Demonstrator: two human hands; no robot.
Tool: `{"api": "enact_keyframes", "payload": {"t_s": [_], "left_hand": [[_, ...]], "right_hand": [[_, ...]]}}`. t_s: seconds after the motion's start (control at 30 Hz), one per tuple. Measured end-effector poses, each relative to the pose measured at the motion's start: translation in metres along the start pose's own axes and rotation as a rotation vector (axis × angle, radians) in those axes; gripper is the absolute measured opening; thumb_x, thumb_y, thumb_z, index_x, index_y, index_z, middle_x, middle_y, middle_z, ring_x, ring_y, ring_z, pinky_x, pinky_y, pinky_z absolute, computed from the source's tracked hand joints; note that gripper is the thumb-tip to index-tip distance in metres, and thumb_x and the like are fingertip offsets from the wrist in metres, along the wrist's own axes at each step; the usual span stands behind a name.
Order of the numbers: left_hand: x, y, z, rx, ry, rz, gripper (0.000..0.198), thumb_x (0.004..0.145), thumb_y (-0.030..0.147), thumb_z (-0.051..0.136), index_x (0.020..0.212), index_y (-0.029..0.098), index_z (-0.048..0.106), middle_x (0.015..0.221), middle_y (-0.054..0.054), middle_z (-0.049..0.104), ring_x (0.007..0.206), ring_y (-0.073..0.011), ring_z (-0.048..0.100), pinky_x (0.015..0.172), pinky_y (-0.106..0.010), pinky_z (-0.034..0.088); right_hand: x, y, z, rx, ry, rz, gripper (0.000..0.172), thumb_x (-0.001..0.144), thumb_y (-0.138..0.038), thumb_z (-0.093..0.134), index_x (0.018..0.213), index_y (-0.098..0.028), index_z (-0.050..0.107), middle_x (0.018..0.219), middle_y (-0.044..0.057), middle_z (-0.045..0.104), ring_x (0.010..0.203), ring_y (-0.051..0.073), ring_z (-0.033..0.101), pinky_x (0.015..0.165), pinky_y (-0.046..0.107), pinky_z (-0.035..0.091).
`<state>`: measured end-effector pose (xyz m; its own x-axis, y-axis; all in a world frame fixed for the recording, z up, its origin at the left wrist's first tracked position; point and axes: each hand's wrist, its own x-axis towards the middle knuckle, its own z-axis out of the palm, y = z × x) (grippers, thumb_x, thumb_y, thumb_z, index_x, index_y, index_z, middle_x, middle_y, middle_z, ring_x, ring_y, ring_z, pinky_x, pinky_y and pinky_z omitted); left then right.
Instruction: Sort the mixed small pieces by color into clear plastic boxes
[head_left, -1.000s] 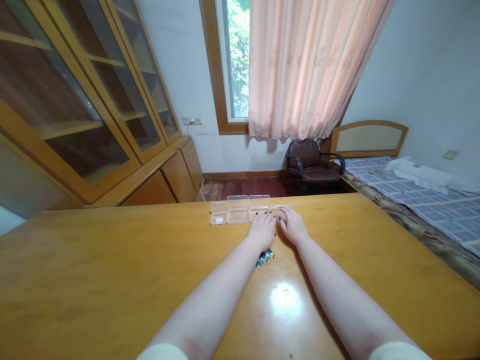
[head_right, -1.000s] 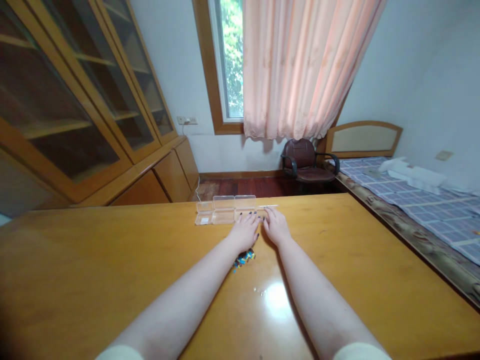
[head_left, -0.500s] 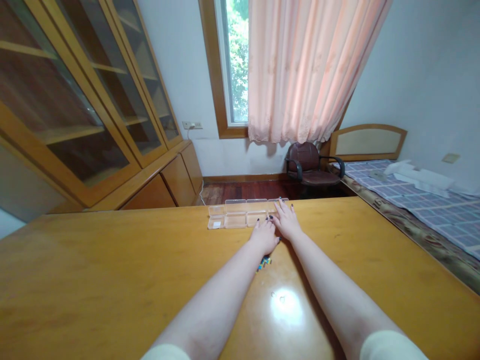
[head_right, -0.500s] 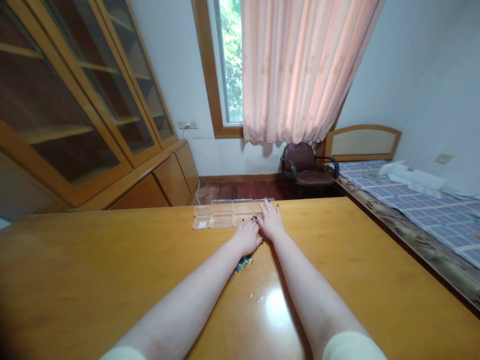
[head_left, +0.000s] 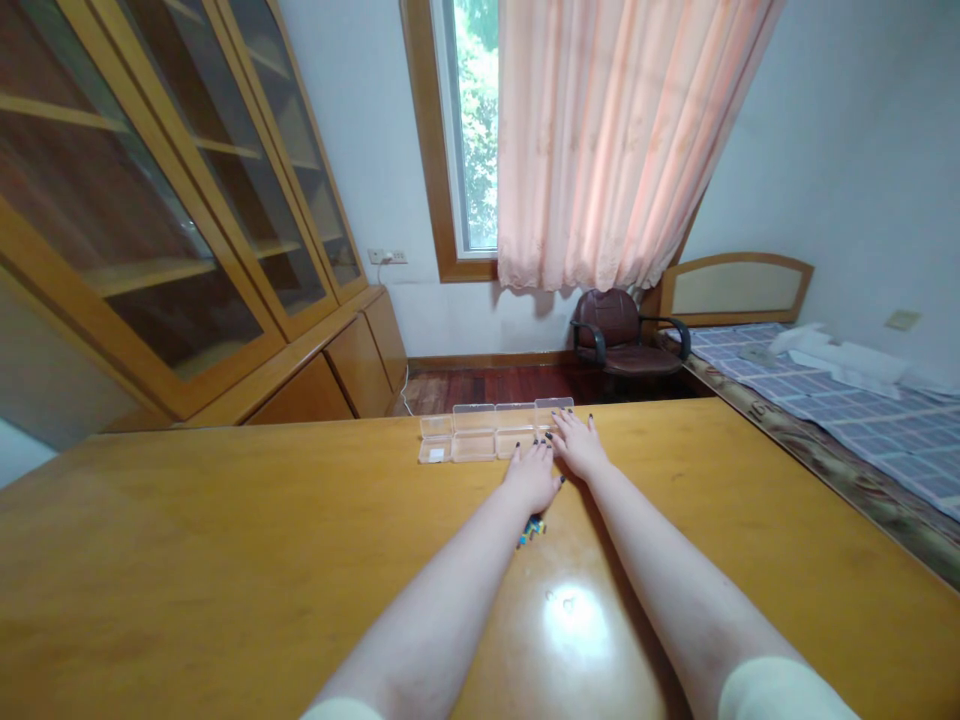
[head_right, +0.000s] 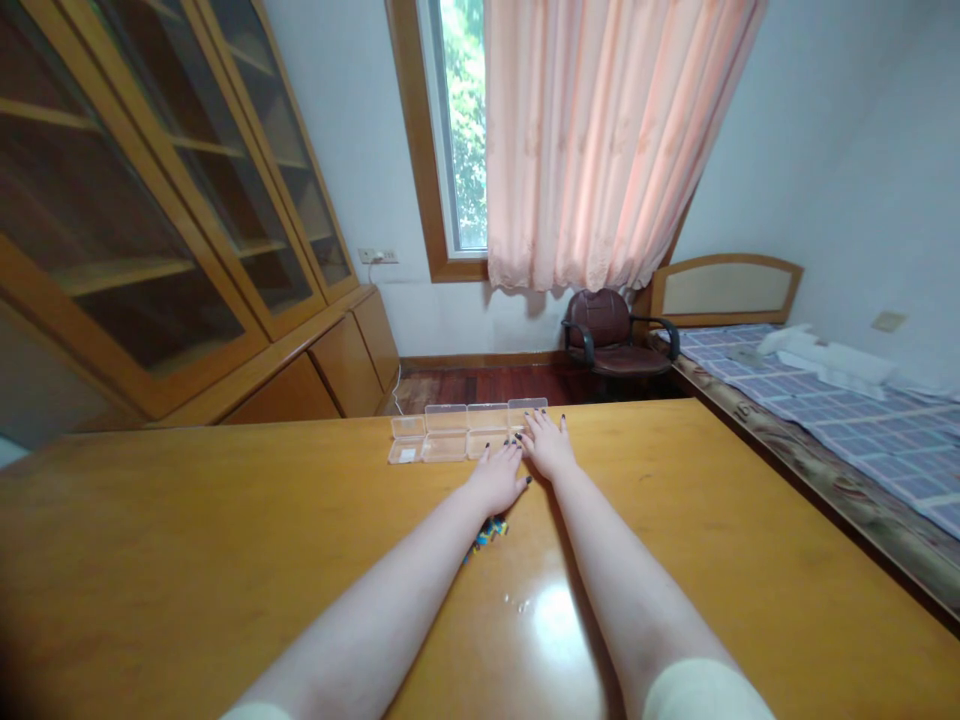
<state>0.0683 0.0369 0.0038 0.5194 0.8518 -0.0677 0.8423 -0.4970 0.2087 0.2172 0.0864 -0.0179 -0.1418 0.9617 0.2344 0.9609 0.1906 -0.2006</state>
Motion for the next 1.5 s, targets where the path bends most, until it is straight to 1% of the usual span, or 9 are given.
{"api": "enact_keyframes", "payload": {"t_s": [0.1, 0.2, 0.3, 0.47, 0.67, 0.83, 1.13, 1.33, 1.5], "left_hand": [[-0.007, -0.005, -0.005, -0.027, 0.019, 0.014, 0.069, 0.087, 0.044, 0.039, 0.147, 0.017, 0.02, 0.154, -0.01, 0.021, 0.142, -0.0236, 0.018, 0.114, -0.053, 0.012], [-0.021, -0.016, -0.011, -0.01, 0.07, -0.026, 0.068, 0.087, 0.047, 0.039, 0.146, 0.018, 0.024, 0.154, -0.01, 0.02, 0.142, -0.0256, 0.015, 0.114, -0.054, 0.01], [-0.035, -0.03, -0.016, 0.015, 0.075, -0.091, 0.064, 0.087, 0.049, 0.037, 0.143, 0.018, 0.031, 0.153, -0.01, 0.024, 0.141, -0.0292, 0.017, 0.113, -0.057, 0.011], [-0.043, -0.039, -0.012, 0.024, 0.018, -0.092, 0.062, 0.088, 0.047, 0.038, 0.143, 0.02, 0.031, 0.151, -0.009, 0.028, 0.14, -0.0274, 0.022, 0.112, -0.057, 0.013], [-0.04, -0.035, -0.006, 0.026, 0.051, -0.108, 0.063, 0.087, 0.047, 0.04, 0.143, 0.017, 0.032, 0.15, -0.011, 0.03, 0.139, -0.0255, 0.024, 0.113, -0.051, 0.018], [-0.04, -0.035, -0.007, 0.018, 0.057, -0.087, 0.062, 0.088, 0.047, 0.039, 0.143, 0.018, 0.031, 0.151, -0.01, 0.029, 0.14, -0.0257, 0.024, 0.113, -0.055, 0.015], [-0.042, -0.038, -0.006, 0.019, 0.063, -0.082, 0.062, 0.088, 0.045, 0.039, 0.144, 0.019, 0.029, 0.151, -0.01, 0.029, 0.139, -0.0251, 0.024, 0.114, -0.052, 0.016], [-0.042, -0.039, -0.009, 0.006, 0.058, -0.073, 0.062, 0.088, 0.044, 0.04, 0.143, 0.018, 0.029, 0.151, -0.011, 0.028, 0.14, -0.0251, 0.022, 0.114, -0.052, 0.015], [-0.053, -0.061, -0.023, -0.007, 0.133, -0.173, 0.059, 0.089, 0.039, 0.039, 0.144, 0.02, 0.028, 0.152, -0.01, 0.025, 0.141, -0.0241, 0.019, 0.114, -0.052, 0.011]], "right_hand": [[-0.009, -0.001, -0.009, 0.029, 0.036, -0.014, 0.048, 0.094, -0.035, 0.037, 0.139, -0.019, 0.04, 0.147, 0.011, 0.035, 0.136, 0.024, 0.031, 0.112, 0.054, 0.011], [-0.024, -0.006, -0.014, 0.059, 0.046, -0.026, 0.05, 0.093, -0.037, 0.039, 0.139, -0.019, 0.04, 0.147, 0.012, 0.035, 0.136, 0.023, 0.031, 0.113, 0.052, 0.014], [-0.04, -0.013, -0.011, 0.066, 0.005, -0.025, 0.054, 0.092, -0.041, 0.041, 0.14, -0.019, 0.038, 0.149, 0.013, 0.031, 0.137, 0.025, 0.03, 0.111, 0.052, 0.017], [-0.055, -0.019, 0.001, 0.03, -0.05, -0.025, 0.056, 0.09, -0.044, 0.044, 0.14, -0.018, 0.039, 0.149, 0.014, 0.03, 0.138, 0.028, 0.026, 0.11, 0.054, 0.017], [-0.057, -0.017, 0.005, 0.01, -0.039, -0.033, 0.054, 0.091, -0.044, 0.043, 0.139, -0.02, 0.04, 0.148, 0.011, 0.034, 0.137, 0.027, 0.027, 0.111, 0.05, 0.018], [-0.058, -0.019, 0.003, -0.009, -0.035, -0.04, 0.054, 0.091, -0.045, 0.043, 0.138, -0.018, 0.042, 0.148, 0.012, 0.033, 0.138, 0.027, 0.026, 0.11, 0.048, 0.02], [-0.057, -0.023, 0.001, -0.026, -0.041, -0.006, 0.058, 0.091, -0.048, 0.041, 0.141, -0.019, 0.038, 0.149, 0.012, 0.03, 0.138, 0.028, 0.025, 0.11, 0.051, 0.016], [-0.057, -0.024, -0.001, -0.016, -0.052, -0.044, 0.058, 0.091, -0.049, 0.04, 0.141, -0.019, 0.038, 0.151, 0.012, 0.028, 0.139, 0.027, 0.023, 0.111, 0.049, 0.016], [-0.058, -0.022, 0.0, -0.005, -0.02, -0.002, 0.062, 0.09, -0.049, 0.042, 0.142, -0.016, 0.035, 0.151, 0.014, 0.024, 0.14, 0.028, 0.021, 0.112, 0.049, 0.015]]}}
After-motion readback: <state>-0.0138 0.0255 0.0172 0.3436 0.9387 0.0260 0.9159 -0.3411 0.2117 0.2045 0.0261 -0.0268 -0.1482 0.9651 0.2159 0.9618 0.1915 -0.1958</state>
